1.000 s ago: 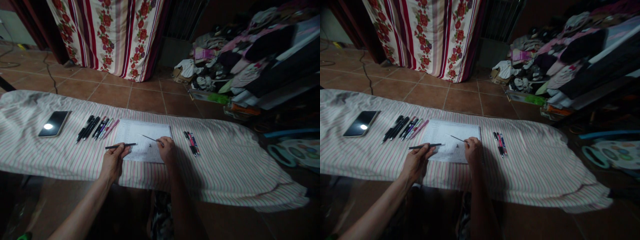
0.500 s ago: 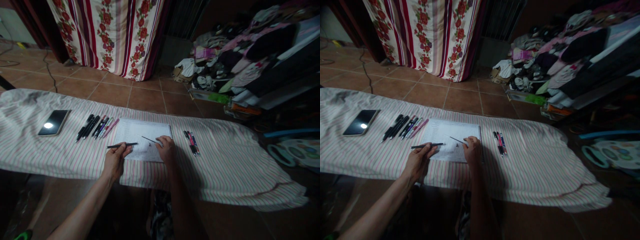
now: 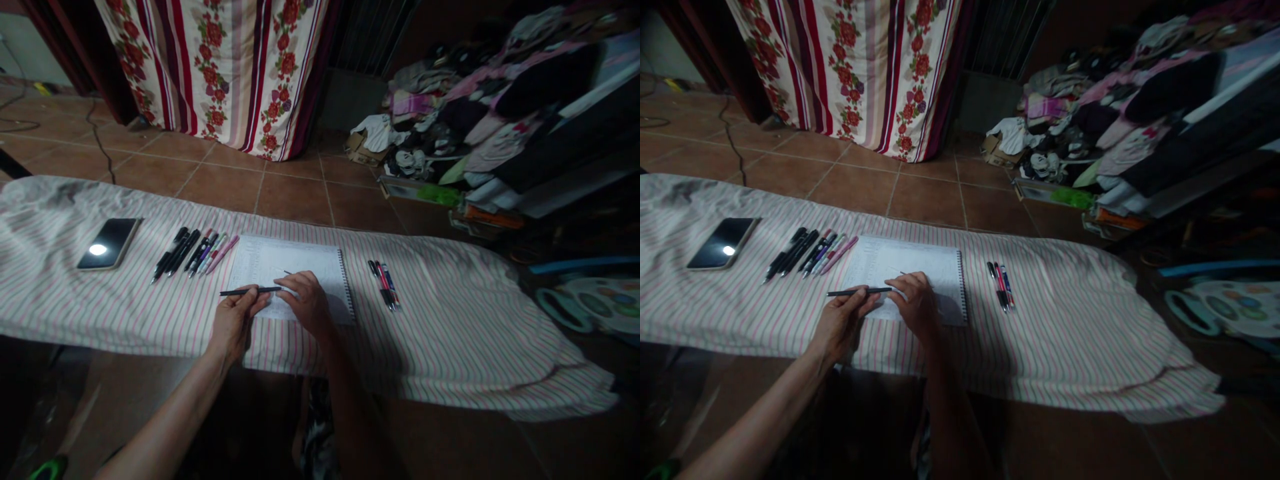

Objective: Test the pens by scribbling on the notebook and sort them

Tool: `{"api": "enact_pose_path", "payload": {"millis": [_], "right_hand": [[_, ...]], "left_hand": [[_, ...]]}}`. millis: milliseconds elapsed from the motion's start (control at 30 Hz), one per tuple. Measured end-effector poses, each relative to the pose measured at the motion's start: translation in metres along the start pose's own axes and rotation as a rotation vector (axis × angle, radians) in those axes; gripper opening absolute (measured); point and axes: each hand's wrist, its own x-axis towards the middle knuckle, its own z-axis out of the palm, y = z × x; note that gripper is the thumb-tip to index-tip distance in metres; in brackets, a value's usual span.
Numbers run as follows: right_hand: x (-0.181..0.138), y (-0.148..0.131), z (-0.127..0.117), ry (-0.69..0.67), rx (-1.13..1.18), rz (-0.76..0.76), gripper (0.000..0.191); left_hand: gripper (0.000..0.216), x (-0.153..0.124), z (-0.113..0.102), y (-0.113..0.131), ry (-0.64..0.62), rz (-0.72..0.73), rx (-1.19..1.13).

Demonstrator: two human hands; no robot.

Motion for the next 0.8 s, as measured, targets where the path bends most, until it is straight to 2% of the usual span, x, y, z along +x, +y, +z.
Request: {"api": "enact_pose_path", "payload": {"millis": [200, 433, 800], "right_hand": [[0.0007, -0.0001, 0.0019, -0.030, 0.022, -0.052, 0.010], [0.0018, -0.0050, 0.0019, 0.022, 0.037, -0.004, 0.005], [0.0004, -0.0029, 0.0012, -0.011, 0.111, 0.029, 0.012]], "left_hand": [[0.006, 0.0005, -0.0011, -0.0015, -0.019, -0.008, 0.012], [0.009, -0.0023, -0.0003, -0.0029, 0.018, 0.017, 0.043], [0.007, 0.0003, -0.0026, -0.0016, 0.005, 0.032, 0.025]]}}
